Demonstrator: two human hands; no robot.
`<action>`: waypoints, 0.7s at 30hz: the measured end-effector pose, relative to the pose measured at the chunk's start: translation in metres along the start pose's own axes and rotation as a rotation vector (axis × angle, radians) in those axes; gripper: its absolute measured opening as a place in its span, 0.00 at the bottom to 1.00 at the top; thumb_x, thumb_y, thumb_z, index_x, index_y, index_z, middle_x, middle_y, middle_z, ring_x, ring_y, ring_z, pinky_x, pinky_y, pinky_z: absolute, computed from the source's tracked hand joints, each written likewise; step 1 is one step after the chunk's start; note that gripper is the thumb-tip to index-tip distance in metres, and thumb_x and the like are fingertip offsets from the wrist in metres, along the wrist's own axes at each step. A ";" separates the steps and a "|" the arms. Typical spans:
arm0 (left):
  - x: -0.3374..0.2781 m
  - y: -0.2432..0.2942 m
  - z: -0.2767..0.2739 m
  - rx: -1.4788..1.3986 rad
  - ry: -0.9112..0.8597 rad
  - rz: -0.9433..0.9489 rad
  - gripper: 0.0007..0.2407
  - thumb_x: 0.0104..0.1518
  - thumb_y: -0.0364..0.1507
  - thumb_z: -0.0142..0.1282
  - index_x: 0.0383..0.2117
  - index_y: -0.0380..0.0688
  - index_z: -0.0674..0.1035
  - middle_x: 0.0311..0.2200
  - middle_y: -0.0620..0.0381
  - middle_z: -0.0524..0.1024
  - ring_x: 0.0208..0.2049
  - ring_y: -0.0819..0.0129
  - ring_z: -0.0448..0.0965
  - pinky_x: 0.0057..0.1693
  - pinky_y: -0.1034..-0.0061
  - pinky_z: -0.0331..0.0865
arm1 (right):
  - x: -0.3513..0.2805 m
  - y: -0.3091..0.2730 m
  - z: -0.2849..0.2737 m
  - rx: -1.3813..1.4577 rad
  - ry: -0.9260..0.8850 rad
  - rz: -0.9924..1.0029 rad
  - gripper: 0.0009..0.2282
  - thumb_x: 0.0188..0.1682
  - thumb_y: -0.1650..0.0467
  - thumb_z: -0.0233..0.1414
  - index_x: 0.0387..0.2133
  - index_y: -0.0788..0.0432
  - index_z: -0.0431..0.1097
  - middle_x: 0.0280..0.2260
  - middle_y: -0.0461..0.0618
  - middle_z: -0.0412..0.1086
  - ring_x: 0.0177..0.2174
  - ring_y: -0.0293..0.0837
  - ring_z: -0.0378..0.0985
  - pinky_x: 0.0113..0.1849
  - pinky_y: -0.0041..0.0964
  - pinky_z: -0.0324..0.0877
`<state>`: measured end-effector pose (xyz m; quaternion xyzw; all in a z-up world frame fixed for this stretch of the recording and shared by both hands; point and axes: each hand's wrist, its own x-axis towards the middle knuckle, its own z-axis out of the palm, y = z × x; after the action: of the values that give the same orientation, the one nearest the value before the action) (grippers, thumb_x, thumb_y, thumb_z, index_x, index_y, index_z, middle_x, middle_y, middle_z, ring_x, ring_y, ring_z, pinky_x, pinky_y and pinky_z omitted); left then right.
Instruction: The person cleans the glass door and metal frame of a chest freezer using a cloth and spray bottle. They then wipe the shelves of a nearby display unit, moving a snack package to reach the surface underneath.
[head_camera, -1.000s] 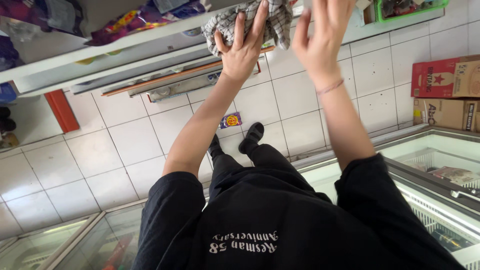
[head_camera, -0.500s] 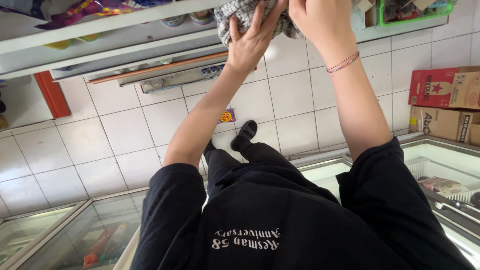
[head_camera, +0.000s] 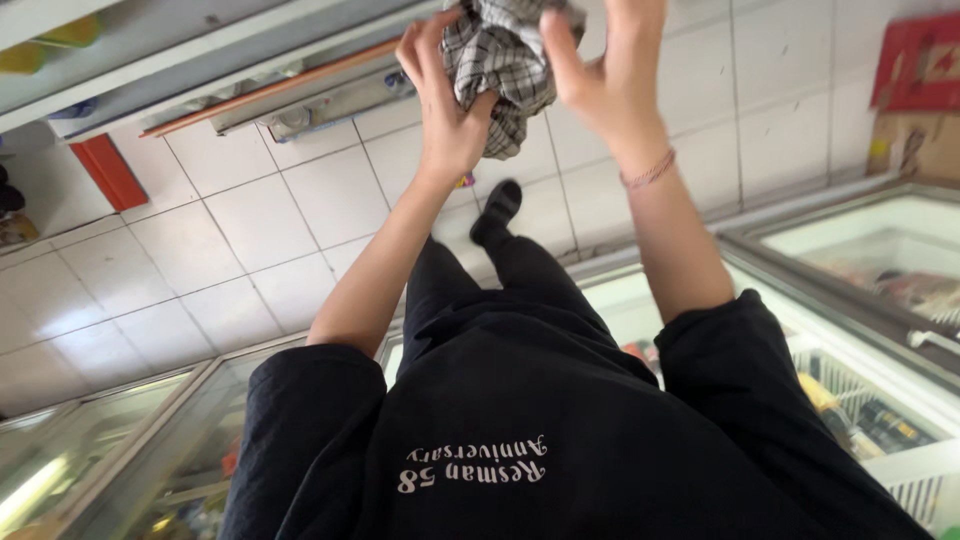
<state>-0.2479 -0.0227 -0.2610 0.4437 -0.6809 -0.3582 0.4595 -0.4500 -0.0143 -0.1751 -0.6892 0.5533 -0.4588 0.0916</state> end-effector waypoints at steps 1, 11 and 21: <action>-0.006 -0.004 0.007 -0.144 -0.032 -0.063 0.33 0.46 0.12 0.57 0.62 0.44 0.60 0.60 0.48 0.59 0.66 0.43 0.53 0.72 0.57 0.51 | -0.022 0.001 0.005 0.116 -0.007 0.137 0.16 0.55 0.70 0.61 0.51 0.62 0.65 0.44 0.56 0.66 0.44 0.52 0.71 0.48 0.44 0.68; -0.061 -0.077 0.075 -0.198 -0.743 -0.128 0.15 0.55 0.24 0.54 0.50 0.43 0.77 0.50 0.47 0.76 0.59 0.47 0.69 0.67 0.55 0.45 | -0.243 0.083 0.109 1.148 0.636 1.204 0.31 0.48 0.76 0.57 0.65 0.57 0.50 0.51 0.56 0.69 0.47 0.44 0.75 0.49 0.37 0.73; -0.212 -0.469 0.131 0.510 -1.106 -0.345 0.12 0.58 0.36 0.58 0.47 0.53 0.78 0.43 0.57 0.78 0.47 0.59 0.79 0.51 0.50 0.70 | -0.452 0.251 0.243 0.662 0.651 1.250 0.23 0.48 0.79 0.54 0.59 0.62 0.62 0.47 0.58 0.74 0.43 0.44 0.79 0.46 0.37 0.77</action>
<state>-0.2033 0.0219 -0.7885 0.3920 -0.8003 -0.4300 -0.1450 -0.4272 0.1828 -0.7106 -0.0167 0.6725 -0.6425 0.3670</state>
